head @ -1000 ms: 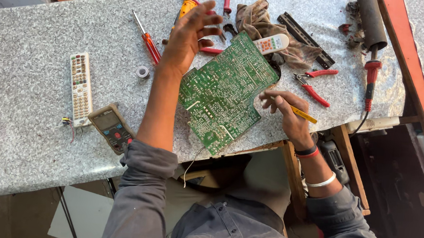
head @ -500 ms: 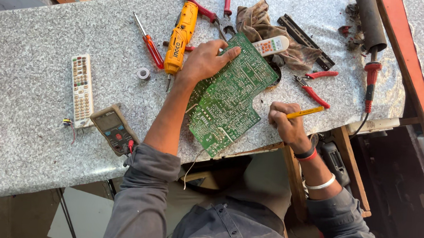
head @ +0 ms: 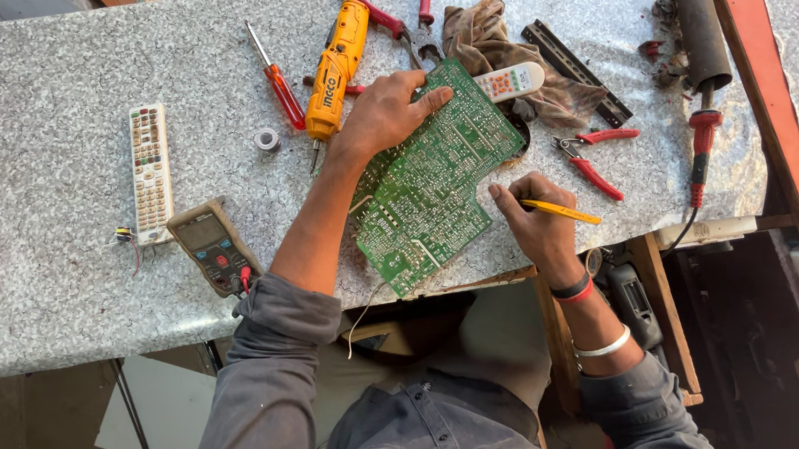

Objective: The person holds a green circuit board on a workbench and traces along its components and traces with a pencil, marking points on the board. They briefly reach toward a parts drawer, reposition the board, and continue marking different areas across the episode.

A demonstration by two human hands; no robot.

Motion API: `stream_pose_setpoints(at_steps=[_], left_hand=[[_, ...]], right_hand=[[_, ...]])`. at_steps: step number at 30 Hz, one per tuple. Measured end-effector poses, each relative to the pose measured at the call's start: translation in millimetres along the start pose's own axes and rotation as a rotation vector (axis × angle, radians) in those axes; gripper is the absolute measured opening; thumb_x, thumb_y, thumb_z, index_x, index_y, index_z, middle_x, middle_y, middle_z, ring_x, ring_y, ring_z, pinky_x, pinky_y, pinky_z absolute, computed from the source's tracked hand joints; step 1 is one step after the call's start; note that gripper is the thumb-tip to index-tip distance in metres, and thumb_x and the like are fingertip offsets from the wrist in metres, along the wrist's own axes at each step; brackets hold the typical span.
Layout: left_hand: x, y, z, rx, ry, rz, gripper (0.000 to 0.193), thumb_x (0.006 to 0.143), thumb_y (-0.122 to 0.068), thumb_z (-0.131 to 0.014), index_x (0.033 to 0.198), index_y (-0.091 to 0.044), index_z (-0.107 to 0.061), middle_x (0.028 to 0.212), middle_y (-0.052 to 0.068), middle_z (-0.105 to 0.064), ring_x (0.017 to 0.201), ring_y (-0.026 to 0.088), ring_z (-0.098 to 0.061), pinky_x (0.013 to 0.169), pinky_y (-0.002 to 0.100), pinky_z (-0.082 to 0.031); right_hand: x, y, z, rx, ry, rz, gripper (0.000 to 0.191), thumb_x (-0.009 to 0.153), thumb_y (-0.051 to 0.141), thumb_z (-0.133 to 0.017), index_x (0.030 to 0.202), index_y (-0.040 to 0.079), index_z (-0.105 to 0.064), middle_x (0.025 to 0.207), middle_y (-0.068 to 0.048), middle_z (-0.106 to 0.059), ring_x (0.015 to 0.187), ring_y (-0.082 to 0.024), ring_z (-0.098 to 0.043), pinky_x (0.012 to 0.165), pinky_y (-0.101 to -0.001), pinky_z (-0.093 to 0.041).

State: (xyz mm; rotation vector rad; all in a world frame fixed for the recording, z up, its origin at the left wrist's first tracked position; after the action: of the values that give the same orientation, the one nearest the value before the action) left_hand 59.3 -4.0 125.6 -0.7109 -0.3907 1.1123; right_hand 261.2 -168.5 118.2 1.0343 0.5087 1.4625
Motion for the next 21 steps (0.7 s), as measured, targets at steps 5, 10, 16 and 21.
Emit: stream_pose_setpoints(at_steps=[5,10,16,21], left_hand=[[-1,-2,2,0.026,-0.02,-0.019,0.06,0.093,-0.067,-0.057,0.089,-0.008,-0.068,0.072,0.008,-0.069,0.065,0.019,-0.068,0.064,0.044,-0.052],[-1,0,0,0.015,-0.011,-0.008,0.06,0.092,-0.067,-0.056,0.09,-0.009,-0.069,0.072,0.007,-0.07,0.066,0.02,-0.069,0.065,0.045,-0.053],[1,-1,0,0.056,-0.034,-0.039,0.062,0.093,-0.068,-0.056,0.09,-0.007,-0.067,0.076,0.009,-0.071,0.07,0.022,-0.071,0.068,0.047,-0.053],[2,2,-2,0.074,-0.033,-0.031,0.062,0.092,-0.069,-0.055,0.089,-0.008,-0.066,0.074,0.008,-0.069,0.069,0.022,-0.069,0.067,0.046,-0.053]], right_hand=[[0,10,0,-0.035,0.018,0.021,0.014,0.091,0.013,-0.081,0.096,0.003,-0.071,0.08,-0.006,-0.069,0.064,-0.011,-0.062,0.059,-0.0275,-0.049],[2,18,2,-0.011,0.005,0.074,0.018,0.094,0.004,-0.073,0.111,0.006,-0.074,0.103,-0.007,-0.077,0.077,-0.013,-0.07,0.067,-0.0278,-0.056],[-1,16,1,0.015,0.01,0.134,0.017,0.097,0.008,-0.076,0.114,0.006,-0.076,0.102,-0.009,-0.077,0.085,-0.013,-0.074,0.074,-0.0281,-0.058],[-3,2,-4,0.142,0.037,0.023,0.016,0.099,0.016,-0.076,0.109,0.003,-0.076,0.091,-0.009,-0.075,0.077,-0.011,-0.067,0.065,-0.0266,-0.053]])
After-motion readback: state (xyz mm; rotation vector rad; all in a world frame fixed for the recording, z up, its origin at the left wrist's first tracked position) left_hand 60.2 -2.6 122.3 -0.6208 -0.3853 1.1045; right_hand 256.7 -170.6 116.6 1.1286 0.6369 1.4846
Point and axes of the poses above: each hand's wrist, its own x-axis towards the middle knuckle, its own z-axis out of the back of the hand, y = z × x, the point moved 9 cm from there along x, towards the middle knuckle
